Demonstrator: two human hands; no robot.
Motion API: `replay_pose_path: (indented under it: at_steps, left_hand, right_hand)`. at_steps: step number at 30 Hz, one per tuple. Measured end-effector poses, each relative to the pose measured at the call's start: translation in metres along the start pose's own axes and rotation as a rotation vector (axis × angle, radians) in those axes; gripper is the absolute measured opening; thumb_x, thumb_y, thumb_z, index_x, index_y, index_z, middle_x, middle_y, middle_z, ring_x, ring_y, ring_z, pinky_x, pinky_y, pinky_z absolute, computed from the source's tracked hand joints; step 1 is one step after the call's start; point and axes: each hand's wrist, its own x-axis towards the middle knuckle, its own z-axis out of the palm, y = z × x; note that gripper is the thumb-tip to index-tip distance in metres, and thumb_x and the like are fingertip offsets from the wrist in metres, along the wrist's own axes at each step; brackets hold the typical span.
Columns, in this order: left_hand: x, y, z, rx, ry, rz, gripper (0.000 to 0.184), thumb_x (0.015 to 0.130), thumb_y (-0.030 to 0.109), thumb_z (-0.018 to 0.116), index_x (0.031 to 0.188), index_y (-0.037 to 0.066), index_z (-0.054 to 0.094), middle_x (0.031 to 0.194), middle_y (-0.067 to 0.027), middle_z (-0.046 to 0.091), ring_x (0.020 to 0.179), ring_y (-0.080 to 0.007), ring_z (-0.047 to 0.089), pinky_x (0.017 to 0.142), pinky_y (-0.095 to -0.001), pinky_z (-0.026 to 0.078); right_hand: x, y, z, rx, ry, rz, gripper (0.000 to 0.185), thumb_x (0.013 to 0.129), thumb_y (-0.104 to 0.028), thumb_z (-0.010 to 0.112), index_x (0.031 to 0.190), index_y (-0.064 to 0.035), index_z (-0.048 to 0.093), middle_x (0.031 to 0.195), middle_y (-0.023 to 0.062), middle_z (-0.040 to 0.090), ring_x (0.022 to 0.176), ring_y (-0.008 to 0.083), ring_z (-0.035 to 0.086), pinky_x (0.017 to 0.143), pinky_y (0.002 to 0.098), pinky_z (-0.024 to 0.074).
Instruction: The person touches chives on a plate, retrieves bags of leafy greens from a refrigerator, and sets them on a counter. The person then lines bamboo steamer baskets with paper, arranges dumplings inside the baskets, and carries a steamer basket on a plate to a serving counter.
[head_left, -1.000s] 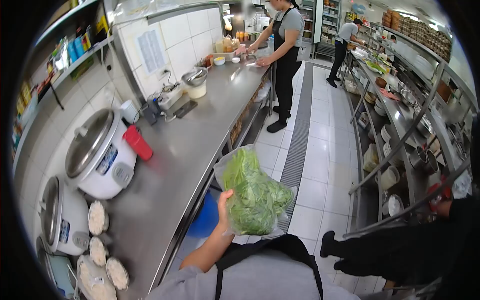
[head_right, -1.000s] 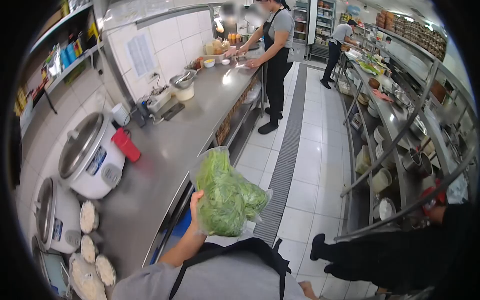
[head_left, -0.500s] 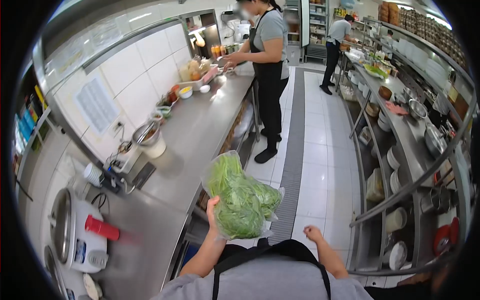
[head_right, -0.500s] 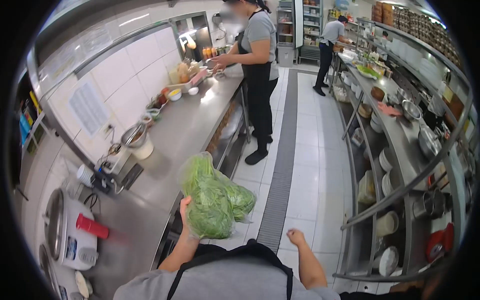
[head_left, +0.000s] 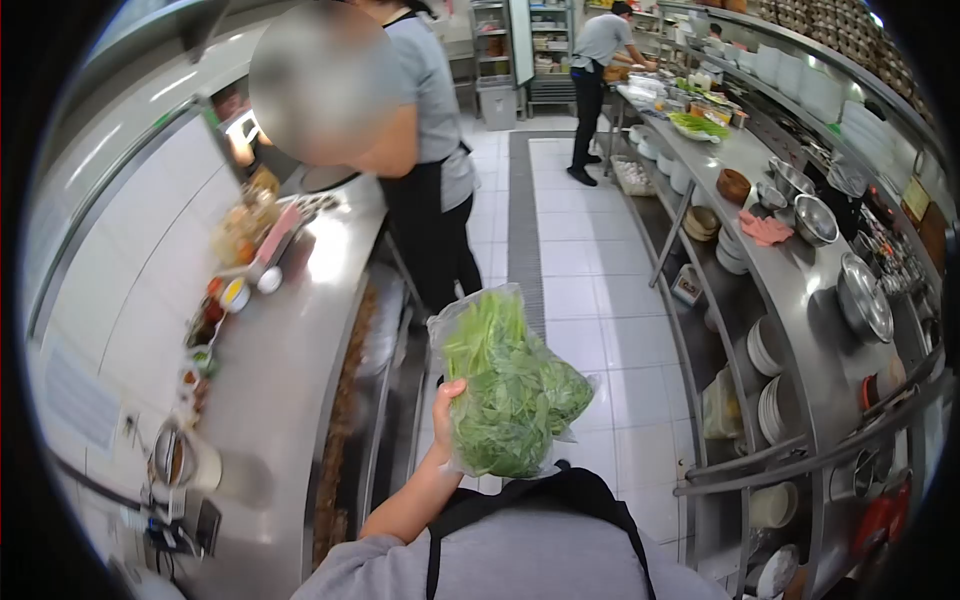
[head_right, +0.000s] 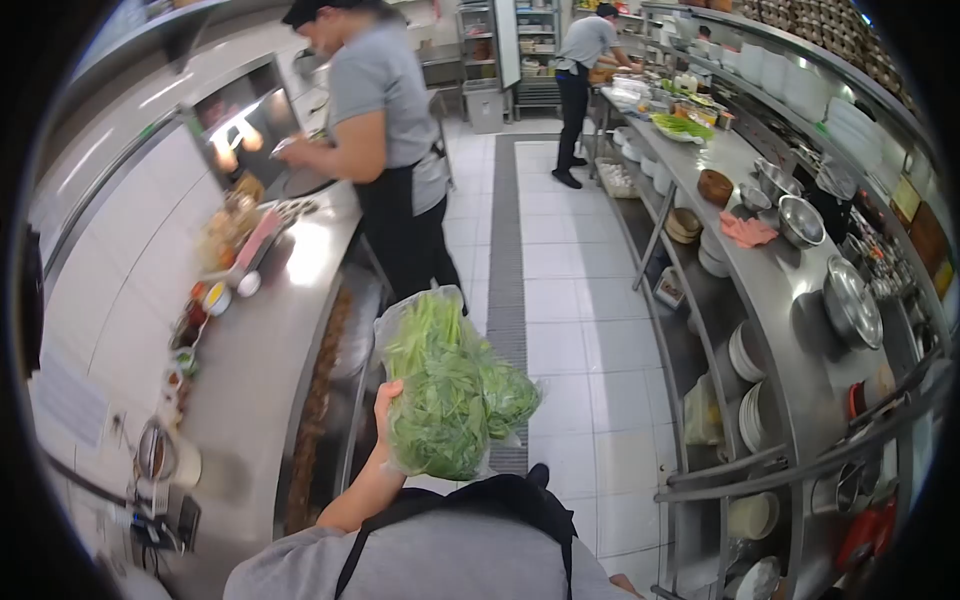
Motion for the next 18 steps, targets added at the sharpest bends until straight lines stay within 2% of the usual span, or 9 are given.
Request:
replay_pose_path:
  at_steps: [2, 5, 6, 7, 9, 10, 12, 16, 18]
  left_hand:
    - [0.058, 0.005, 0.004, 0.033, 0.057, 0.011, 0.057, 0.077, 0.036, 0.045, 0.121, -0.001, 0.046, 0.111, -0.0169, 0.057, 0.096, -0.0304, 0.058, 0.083, -0.0427, 0.048]
    - [0.135, 0.016, 0.012, 0.030, 0.124, 0.121, 0.060, 0.076, 0.037, 0.046, 0.123, 0.000, 0.045, 0.110, -0.0175, 0.057, 0.095, -0.0318, 0.059, 0.082, -0.0442, 0.048]
    - [0.157, 0.023, 0.012, 0.009, 0.102, 0.120, 0.060, 0.076, 0.037, 0.045, 0.122, -0.001, 0.046, 0.109, -0.0175, 0.058, 0.094, -0.0317, 0.059, 0.081, -0.0438, 0.049]
    - [0.179, 0.030, 0.009, -0.013, 0.084, 0.123, 0.059, 0.076, 0.038, 0.045, 0.121, -0.001, 0.047, 0.108, -0.0174, 0.058, 0.093, -0.0316, 0.060, 0.080, -0.0433, 0.050]
    - [0.227, 0.039, 0.000, -0.016, 0.070, 0.126, 0.060, 0.076, 0.038, 0.045, 0.121, -0.002, 0.046, 0.108, -0.0179, 0.058, 0.092, -0.0315, 0.060, 0.078, -0.0431, 0.051]
    - [0.253, 0.044, -0.004, 0.025, 0.103, 0.162, 0.060, 0.076, 0.038, 0.045, 0.120, -0.002, 0.046, 0.108, -0.0178, 0.058, 0.092, -0.0315, 0.060, 0.078, -0.0430, 0.050]
    - [0.310, 0.056, -0.016, 0.056, 0.130, 0.204, 0.060, 0.077, 0.038, 0.045, 0.120, -0.003, 0.046, 0.108, -0.0172, 0.059, 0.093, -0.0311, 0.060, 0.078, -0.0428, 0.050]
    - [0.418, 0.084, -0.016, -0.009, 0.092, 0.123, 0.058, 0.078, 0.038, 0.044, 0.120, -0.003, 0.047, 0.109, -0.0170, 0.058, 0.093, -0.0308, 0.060, 0.079, -0.0424, 0.050]
    - [0.472, 0.101, 0.004, 0.029, 0.100, 0.086, 0.056, 0.079, 0.038, 0.043, 0.118, -0.002, 0.048, 0.106, -0.0163, 0.059, 0.090, -0.0297, 0.060, 0.078, -0.0419, 0.050]
  right_hand:
    - [0.013, -0.036, -0.026, -0.094, -0.004, 0.042, 0.017, 0.079, -0.021, 0.060, 0.078, -0.0046, 0.064, 0.072, 0.0103, 0.063, 0.063, 0.0248, 0.062, 0.054, 0.0406, 0.0505]
    - [-0.010, -0.257, -0.112, -0.613, 0.257, -0.316, 0.041, 0.080, -0.044, 0.047, 0.092, -0.0101, 0.067, 0.091, 0.0153, 0.065, 0.087, 0.0296, 0.062, 0.075, 0.0408, 0.0479]
    - [0.001, -0.321, -0.132, -0.573, 0.241, -0.359, 0.039, 0.080, -0.041, 0.047, 0.087, -0.0082, 0.067, 0.088, 0.0173, 0.065, 0.085, 0.0324, 0.062, 0.076, 0.0424, 0.0475]
    - [-0.001, -0.385, -0.147, -0.449, 0.328, -0.487, 0.033, 0.079, -0.036, 0.050, 0.066, -0.0076, 0.061, 0.061, 0.0116, 0.061, 0.056, 0.0281, 0.061, 0.063, 0.0410, 0.0485]
    - [0.047, -0.492, -0.167, -0.612, 0.460, -0.825, 0.034, 0.081, -0.035, 0.049, 0.083, -0.0053, 0.064, 0.083, 0.0166, 0.065, 0.080, 0.0320, 0.062, 0.075, 0.0415, 0.0481]
    - [0.011, -0.561, -0.177, -0.472, 0.413, -0.746, 0.034, 0.081, -0.034, 0.052, 0.095, -0.0050, 0.064, 0.094, 0.0171, 0.064, 0.092, 0.0323, 0.060, 0.080, 0.0404, 0.0476]
    - [0.022, -0.653, -0.182, -0.240, 0.411, -0.889, 0.036, 0.079, -0.034, 0.054, 0.098, -0.0053, 0.064, 0.088, 0.0154, 0.066, 0.082, 0.0308, 0.063, 0.075, 0.0391, 0.0491]
    - [0.045, -0.737, -0.177, -0.093, 0.338, -0.856, 0.037, 0.080, -0.036, 0.054, 0.098, -0.0062, 0.065, 0.078, 0.0148, 0.066, 0.071, 0.0290, 0.064, 0.069, 0.0381, 0.0500]
    - [0.093, -0.730, -0.181, -0.373, 0.309, -0.806, 0.037, 0.080, -0.038, 0.053, 0.098, -0.0081, 0.065, 0.078, 0.0149, 0.066, 0.075, 0.0285, 0.064, 0.071, 0.0382, 0.0496]
